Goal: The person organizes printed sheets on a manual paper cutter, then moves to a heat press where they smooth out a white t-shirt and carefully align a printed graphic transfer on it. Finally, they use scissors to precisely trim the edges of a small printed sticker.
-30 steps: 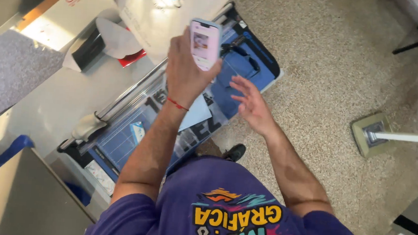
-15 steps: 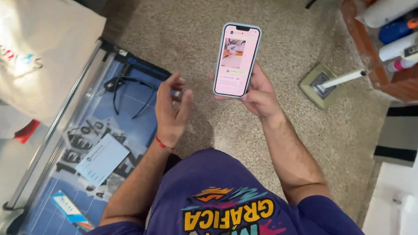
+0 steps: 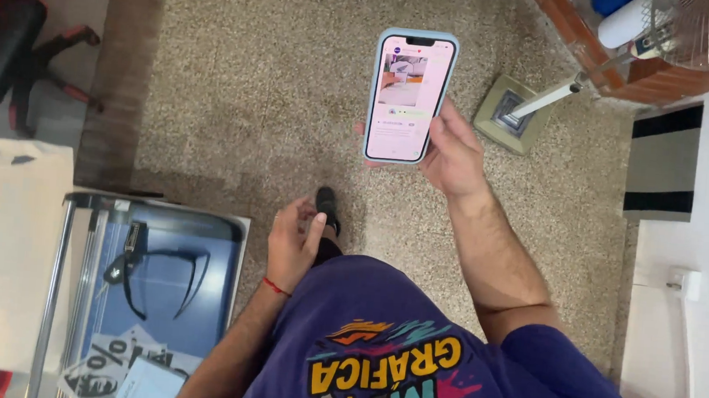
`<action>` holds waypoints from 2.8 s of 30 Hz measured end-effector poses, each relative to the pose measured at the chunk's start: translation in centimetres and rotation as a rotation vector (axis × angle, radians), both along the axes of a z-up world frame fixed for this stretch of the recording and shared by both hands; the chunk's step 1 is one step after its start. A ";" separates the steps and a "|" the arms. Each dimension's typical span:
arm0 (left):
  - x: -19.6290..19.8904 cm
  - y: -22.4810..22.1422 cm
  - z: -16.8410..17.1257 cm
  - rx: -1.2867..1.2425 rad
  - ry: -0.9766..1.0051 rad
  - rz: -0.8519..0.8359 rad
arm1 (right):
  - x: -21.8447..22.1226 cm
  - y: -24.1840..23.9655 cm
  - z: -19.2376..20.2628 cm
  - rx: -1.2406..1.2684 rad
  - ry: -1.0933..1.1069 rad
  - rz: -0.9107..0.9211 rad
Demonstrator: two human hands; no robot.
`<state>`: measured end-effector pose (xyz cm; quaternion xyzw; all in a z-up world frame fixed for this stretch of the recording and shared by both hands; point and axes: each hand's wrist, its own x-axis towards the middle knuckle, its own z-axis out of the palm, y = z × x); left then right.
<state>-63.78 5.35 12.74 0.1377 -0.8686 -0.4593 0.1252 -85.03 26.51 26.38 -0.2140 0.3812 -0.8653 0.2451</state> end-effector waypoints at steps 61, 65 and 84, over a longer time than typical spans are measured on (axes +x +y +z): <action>-130.0 -16.5 -29.3 -0.219 -0.791 -0.218 | -124.5 -0.7 0.9 -0.260 0.118 0.199; -124.5 -14.0 -28.6 -0.232 -0.884 -0.231 | -130.1 -2.3 0.0 -0.261 0.072 0.421; -96.5 -2.0 -31.7 0.185 -0.874 0.764 | -116.5 -28.8 3.9 -0.188 -0.003 1.671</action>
